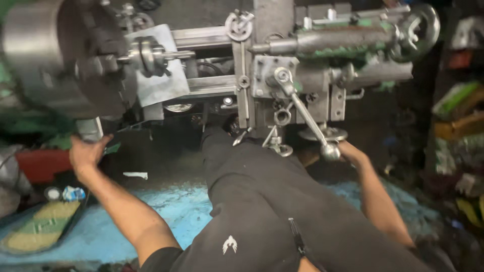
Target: The person operates a metal lathe, adjusting the chuck and tool post while the workpiece rotates. They use a T-handle wrench to tighten the chuck and a metal ruler to measure the workpiece. The person also removes and reattaches a component from the lathe spindle.
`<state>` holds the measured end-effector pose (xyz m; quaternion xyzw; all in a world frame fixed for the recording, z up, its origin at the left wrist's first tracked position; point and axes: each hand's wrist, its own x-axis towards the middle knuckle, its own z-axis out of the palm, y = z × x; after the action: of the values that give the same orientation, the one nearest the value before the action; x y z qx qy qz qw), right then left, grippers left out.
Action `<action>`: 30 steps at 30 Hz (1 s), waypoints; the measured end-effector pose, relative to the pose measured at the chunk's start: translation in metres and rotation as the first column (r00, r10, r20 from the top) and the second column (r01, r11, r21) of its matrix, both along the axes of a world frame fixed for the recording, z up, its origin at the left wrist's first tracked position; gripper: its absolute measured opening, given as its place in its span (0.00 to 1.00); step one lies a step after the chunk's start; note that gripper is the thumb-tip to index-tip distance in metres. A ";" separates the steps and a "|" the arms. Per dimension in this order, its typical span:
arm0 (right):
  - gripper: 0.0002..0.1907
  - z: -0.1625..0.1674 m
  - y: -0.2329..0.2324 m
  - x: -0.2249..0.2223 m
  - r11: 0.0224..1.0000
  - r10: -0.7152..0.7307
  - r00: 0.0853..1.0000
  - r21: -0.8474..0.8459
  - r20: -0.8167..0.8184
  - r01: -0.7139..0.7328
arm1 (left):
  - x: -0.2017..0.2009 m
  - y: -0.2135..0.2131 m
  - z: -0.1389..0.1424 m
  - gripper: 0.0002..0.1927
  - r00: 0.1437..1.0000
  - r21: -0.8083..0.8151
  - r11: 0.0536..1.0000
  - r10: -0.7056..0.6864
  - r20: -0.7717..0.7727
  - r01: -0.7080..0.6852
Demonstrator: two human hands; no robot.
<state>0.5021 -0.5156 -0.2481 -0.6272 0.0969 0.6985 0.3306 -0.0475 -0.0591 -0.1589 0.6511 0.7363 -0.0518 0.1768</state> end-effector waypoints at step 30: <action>0.28 0.065 0.135 -0.061 0.915 0.095 -0.296 -0.200 0.950 -0.350 | -0.046 0.004 -0.033 0.56 0.999 -0.050 0.998 -0.043 0.026 0.044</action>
<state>0.4412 -0.3809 -0.1835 -0.9066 -0.3771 -0.0099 0.1891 -0.0939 -0.0552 -0.1921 0.6629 0.7182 -0.0661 0.2010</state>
